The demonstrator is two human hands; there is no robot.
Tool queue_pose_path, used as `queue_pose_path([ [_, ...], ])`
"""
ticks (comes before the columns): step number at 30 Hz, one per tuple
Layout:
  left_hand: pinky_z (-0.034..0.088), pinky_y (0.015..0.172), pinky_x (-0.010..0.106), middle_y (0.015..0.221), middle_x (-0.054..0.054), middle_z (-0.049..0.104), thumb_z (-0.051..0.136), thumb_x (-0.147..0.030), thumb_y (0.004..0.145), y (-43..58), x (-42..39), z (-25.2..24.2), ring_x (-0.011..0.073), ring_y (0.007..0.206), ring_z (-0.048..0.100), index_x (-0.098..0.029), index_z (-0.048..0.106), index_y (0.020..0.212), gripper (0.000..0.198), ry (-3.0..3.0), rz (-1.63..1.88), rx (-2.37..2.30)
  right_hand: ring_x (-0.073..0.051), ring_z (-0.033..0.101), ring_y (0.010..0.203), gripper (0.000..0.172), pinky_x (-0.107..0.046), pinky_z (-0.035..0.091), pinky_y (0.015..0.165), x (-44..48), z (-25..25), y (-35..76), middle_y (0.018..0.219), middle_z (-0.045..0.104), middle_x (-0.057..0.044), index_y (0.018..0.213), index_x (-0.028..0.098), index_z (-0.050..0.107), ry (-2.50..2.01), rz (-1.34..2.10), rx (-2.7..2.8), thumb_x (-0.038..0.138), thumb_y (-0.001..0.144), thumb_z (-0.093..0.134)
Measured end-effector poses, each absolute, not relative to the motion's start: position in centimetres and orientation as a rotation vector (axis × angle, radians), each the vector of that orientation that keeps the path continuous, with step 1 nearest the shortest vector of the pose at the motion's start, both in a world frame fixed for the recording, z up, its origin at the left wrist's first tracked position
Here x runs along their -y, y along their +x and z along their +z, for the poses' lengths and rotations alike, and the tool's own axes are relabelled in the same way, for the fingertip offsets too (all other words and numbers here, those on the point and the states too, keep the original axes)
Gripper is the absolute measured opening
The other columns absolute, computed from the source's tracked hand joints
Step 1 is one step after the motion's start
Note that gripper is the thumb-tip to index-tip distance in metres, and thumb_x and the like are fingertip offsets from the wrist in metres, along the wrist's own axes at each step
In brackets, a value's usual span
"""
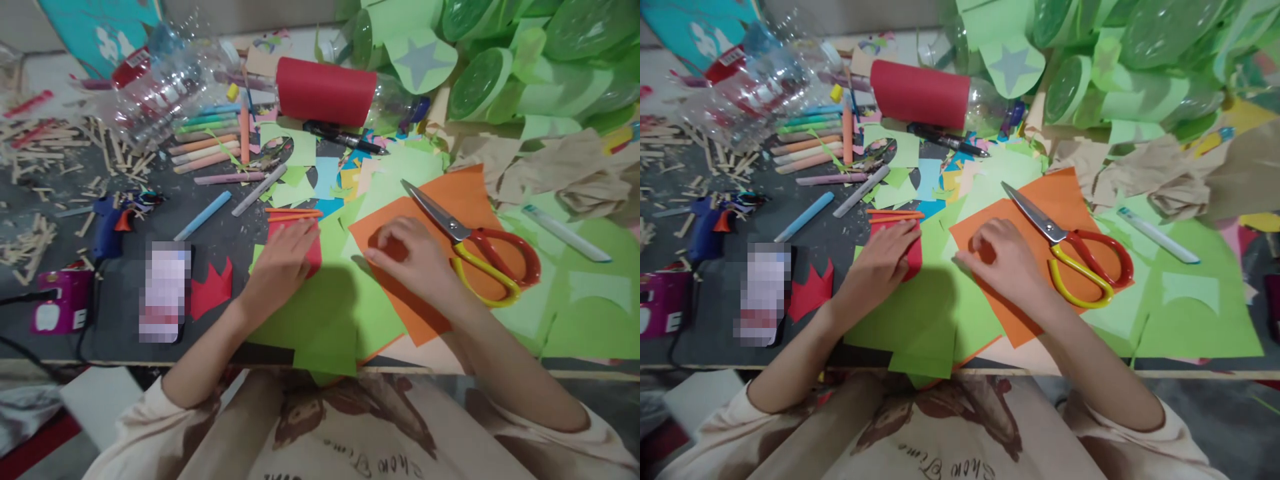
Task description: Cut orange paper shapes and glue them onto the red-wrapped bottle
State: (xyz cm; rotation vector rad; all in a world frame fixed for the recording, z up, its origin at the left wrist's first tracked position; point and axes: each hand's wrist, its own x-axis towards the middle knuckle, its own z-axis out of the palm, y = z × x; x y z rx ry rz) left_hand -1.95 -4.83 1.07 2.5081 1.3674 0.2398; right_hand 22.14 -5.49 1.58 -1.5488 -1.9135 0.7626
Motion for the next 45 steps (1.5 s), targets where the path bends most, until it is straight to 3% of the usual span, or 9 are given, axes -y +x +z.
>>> queue_pose_path([
  [4, 0.038, 0.118, 0.047, 0.141, 0.015, 0.060, 0.036, -0.012, 0.093, -2.6, 3.7, 1.4, 0.0272, 0.135, 0.053, -0.013, 0.060, 0.127, 0.041, 2.400, 0.461, -1.454, -0.025, 0.052, 0.074, 0.035, -0.037, 0.040, 0.069, 7.8, 1.3, 22.4, 0.076, 0.058, -0.007, 0.075, 0.019, 0.056, -1.680, 0.295, 2.356, 0.052, 0.088, 0.063],
  [11, 0.056, 0.085, 0.031, 0.112, 0.011, 0.070, 0.040, -0.007, 0.086, 1.4, 6.2, 2.4, 0.0178, 0.098, 0.068, -0.017, 0.059, 0.117, 0.037, 1.799, 0.450, -1.054, -0.025, 0.054, 0.071, 0.024, -0.034, 0.037, 0.067, 8.6, 1.3, 22.1, 0.075, 0.062, -0.009, 0.079, 0.017, 0.061, -1.675, 0.038, 2.435, 0.034, 0.094, 0.054],
  [21, 0.051, 0.100, 0.033, 0.131, 0.010, 0.062, 0.049, -0.019, 0.092, 3.0, 7.6, 2.3, 0.0202, 0.126, 0.059, -0.022, 0.053, 0.124, 0.032, 1.295, 0.439, -0.892, -0.018, 0.050, 0.058, 0.024, -0.030, 0.034, 0.059, 8.0, 2.1, 22.5, 0.057, 0.056, -0.003, 0.065, 0.019, 0.056, -1.446, 0.063, 2.435, 0.013, 0.087, 0.050],
  [26, 0.056, 0.098, 0.032, 0.134, 0.010, 0.064, 0.046, -0.020, 0.098, 4.1, 7.3, 2.8, 0.0189, 0.121, 0.064, -0.021, 0.053, 0.133, 0.035, 1.382, 0.426, -0.811, -0.018, 0.053, 0.060, 0.023, -0.030, 0.037, 0.057, 8.3, 2.1, 23.3, 0.062, 0.059, -0.003, 0.068, 0.022, 0.053, -1.478, 0.317, 2.263, 0.017, 0.089, 0.046],
  [29, 0.061, 0.092, 0.031, 0.135, 0.010, 0.066, 0.043, -0.023, 0.102, 4.9, 7.0, 3.3, 0.0189, 0.112, 0.069, -0.020, 0.053, 0.137, 0.037, 1.469, 0.348, -0.870, -0.025, 0.064, 0.083, 0.009, -0.037, 0.048, 0.074, 8.0, 2.1, 25.0, 0.089, 0.070, -0.009, 0.089, 0.022, 0.060, -1.534, 0.384, 2.137, 0.028, 0.092, 0.053],
  [32, 0.060, 0.097, 0.030, 0.145, 0.013, 0.058, 0.041, -0.027, 0.103, 5.4, 7.0, 3.2, 0.0211, 0.124, 0.065, -0.017, 0.049, 0.143, 0.042, 1.439, 0.311, -0.937, -0.038, 0.059, 0.109, 0.030, -0.051, 0.045, 0.092, 7.4, 1.8, 27.4, 0.118, 0.066, -0.020, 0.113, 0.019, 0.058, -1.758, 0.122, 2.065, 0.037, 0.090, 0.060],
  [36, 0.057, 0.103, 0.032, 0.153, 0.012, 0.049, 0.045, -0.031, 0.102, 5.6, 7.7, 2.3, 0.0236, 0.137, 0.054, -0.015, 0.047, 0.145, 0.046, 1.317, 0.348, -0.946, -0.036, 0.061, 0.090, 0.024, -0.046, 0.047, 0.080, 6.6, 1.3, 29.7, 0.096, 0.068, -0.020, 0.103, 0.016, 0.062, -2.039, 0.082, 2.073, 0.034, 0.090, 0.058],
  [42, 0.062, 0.082, 0.034, 0.117, 0.009, 0.075, 0.046, -0.032, 0.101, 5.0, 7.9, 2.2, 0.0201, 0.099, 0.073, -0.019, 0.056, 0.138, 0.041, 1.462, 0.409, -1.001, -0.028, 0.062, 0.080, 0.023, -0.039, 0.048, 0.073, 6.4, 2.0, 30.9, 0.087, 0.068, -0.014, 0.088, 0.022, 0.060, -1.911, 0.202, 1.970, 0.042, 0.094, 0.050],
  [45, 0.060, 0.082, 0.030, 0.118, 0.010, 0.074, 0.052, -0.025, 0.095, 2.6, 6.6, 3.0, 0.0203, 0.103, 0.072, -0.016, 0.069, 0.118, 0.030, 1.626, 0.544, -1.112, -0.026, 0.064, 0.080, 0.031, -0.039, 0.050, 0.072, 6.7, 3.2, 31.7, 0.089, 0.070, -0.013, 0.090, 0.023, 0.062, -1.879, 0.202, 1.884, 0.053, 0.092, 0.052],
])
